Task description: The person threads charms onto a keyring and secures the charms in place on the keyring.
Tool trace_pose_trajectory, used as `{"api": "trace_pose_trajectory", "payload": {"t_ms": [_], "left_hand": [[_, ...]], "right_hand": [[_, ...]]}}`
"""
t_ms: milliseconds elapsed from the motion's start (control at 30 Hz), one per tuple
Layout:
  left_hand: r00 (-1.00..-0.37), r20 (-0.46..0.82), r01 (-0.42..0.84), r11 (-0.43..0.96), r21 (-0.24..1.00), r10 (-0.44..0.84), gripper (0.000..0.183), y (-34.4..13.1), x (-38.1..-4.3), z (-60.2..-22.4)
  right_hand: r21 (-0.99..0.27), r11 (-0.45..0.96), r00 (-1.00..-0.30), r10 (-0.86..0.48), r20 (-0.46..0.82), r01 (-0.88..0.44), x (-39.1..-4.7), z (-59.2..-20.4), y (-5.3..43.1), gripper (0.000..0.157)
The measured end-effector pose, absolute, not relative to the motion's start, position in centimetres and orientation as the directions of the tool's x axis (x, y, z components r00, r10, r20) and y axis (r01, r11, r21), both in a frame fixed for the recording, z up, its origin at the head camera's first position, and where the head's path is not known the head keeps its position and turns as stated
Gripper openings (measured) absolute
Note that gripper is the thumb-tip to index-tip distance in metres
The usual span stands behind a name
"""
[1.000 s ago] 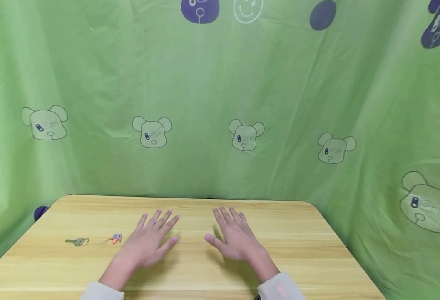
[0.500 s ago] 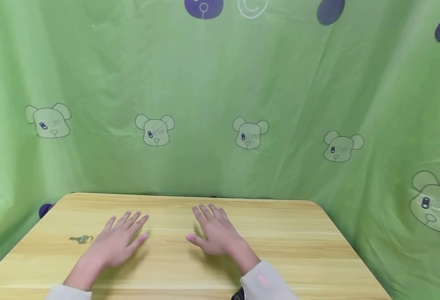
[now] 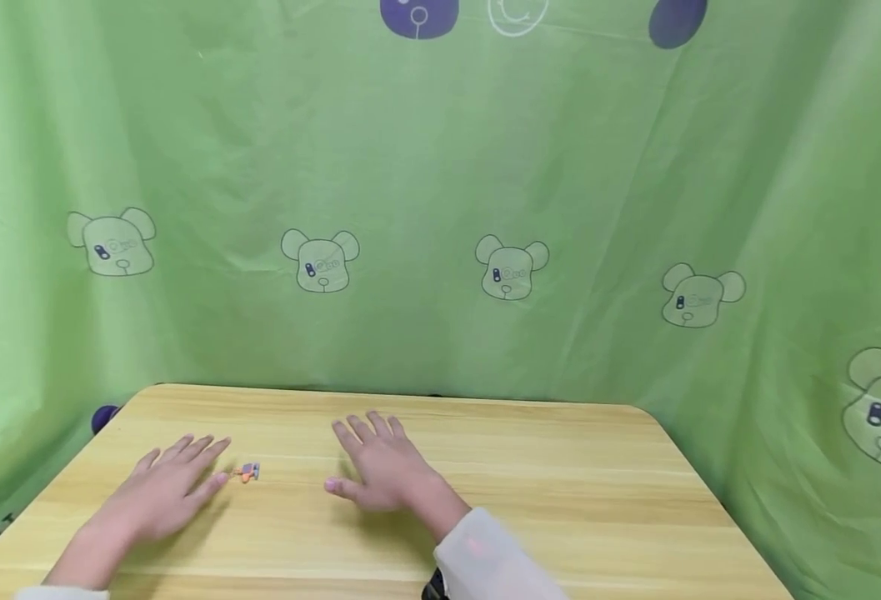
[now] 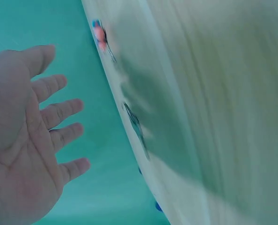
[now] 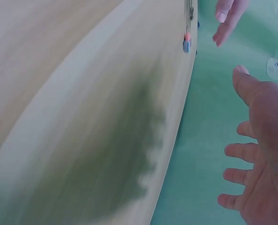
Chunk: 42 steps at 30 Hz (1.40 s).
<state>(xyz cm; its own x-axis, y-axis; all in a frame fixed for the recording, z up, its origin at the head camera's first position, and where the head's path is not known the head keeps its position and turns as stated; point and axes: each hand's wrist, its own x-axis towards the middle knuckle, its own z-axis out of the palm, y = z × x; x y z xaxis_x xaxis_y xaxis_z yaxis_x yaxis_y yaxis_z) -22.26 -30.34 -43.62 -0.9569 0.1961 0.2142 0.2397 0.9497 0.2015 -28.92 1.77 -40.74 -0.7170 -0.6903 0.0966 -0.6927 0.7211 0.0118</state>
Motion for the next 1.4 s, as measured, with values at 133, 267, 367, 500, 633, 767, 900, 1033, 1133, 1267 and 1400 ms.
{"api": "trace_pose_trajectory", "payload": {"t_ms": [133, 267, 367, 500, 633, 767, 900, 1033, 1133, 1267, 1400], "left_hand": [[-0.957, 0.221, 0.229, 0.956, 0.185, 0.187, 0.058, -32.3, -21.9, -44.2], [-0.956, 0.225, 0.227, 0.958, 0.173, 0.186, 0.059, -34.0, -21.9, -44.6], [-0.959, 0.219, 0.224, 0.956, 0.189, 0.182, 0.059, -34.9, -22.0, -44.8], [-0.961, 0.212, 0.228, 0.947, 0.229, 0.18, 0.058, -35.6, -22.1, -44.9], [-0.961, 0.207, 0.238, 0.931, 0.277, 0.184, 0.06, -36.0, -22.4, -45.3], [-0.956, 0.216, 0.26, 0.91, 0.323, 0.197, 0.057, -36.2, -23.1, -45.7], [-0.955, 0.213, 0.275, 0.88, 0.388, 0.204, 0.05, -36.4, -24.1, -45.6], [-0.959, 0.19, 0.273, 0.855, 0.442, 0.208, 0.043, -36.7, -24.4, -45.5], [-0.962, 0.183, 0.265, 0.849, 0.457, 0.201, 0.034, -37.0, -24.5, -45.8], [-0.964, 0.193, 0.257, 0.841, 0.475, 0.186, 0.02, -37.3, -24.7, -46.0], [-0.963, 0.208, 0.255, 0.84, 0.479, 0.173, 0.012, -37.4, -24.9, -46.0]], "right_hand": [[0.04, 0.701, -0.697, -0.713, 0.074, -0.712, -28.9, -41.0, -0.5, 0.082], [0.068, 0.688, -0.686, -0.726, 0.05, -0.723, -28.9, -41.4, -2.3, 0.081], [0.092, 0.673, -0.672, -0.739, 0.039, -0.734, -29.0, -41.7, -3.6, 0.079], [0.119, 0.642, -0.644, -0.765, 0.029, -0.758, -29.0, -42.0, -5.5, 0.078], [0.125, 0.618, -0.62, -0.784, 0.02, -0.776, -29.1, -42.3, -7.4, 0.076], [0.111, 0.616, -0.617, -0.786, 0.026, -0.78, -29.4, -42.6, -8.9, 0.074], [0.077, 0.621, -0.622, -0.783, 0.024, -0.78, -29.7, -42.8, -10.2, 0.071], [0.045, 0.635, -0.636, -0.772, 0.002, -0.771, -30.0, -43.4, -11.0, 0.069], [0.028, 0.646, -0.647, -0.763, -0.008, -0.762, -30.3, -44.0, -11.5, 0.066], [0.02, 0.65, -0.65, -0.76, 0.012, -0.76, -30.7, -44.6, -12.1, 0.056], [0.01, 0.657, -0.656, -0.754, 0.032, -0.754, -30.8, -45.0, -12.7, 0.042]]}}
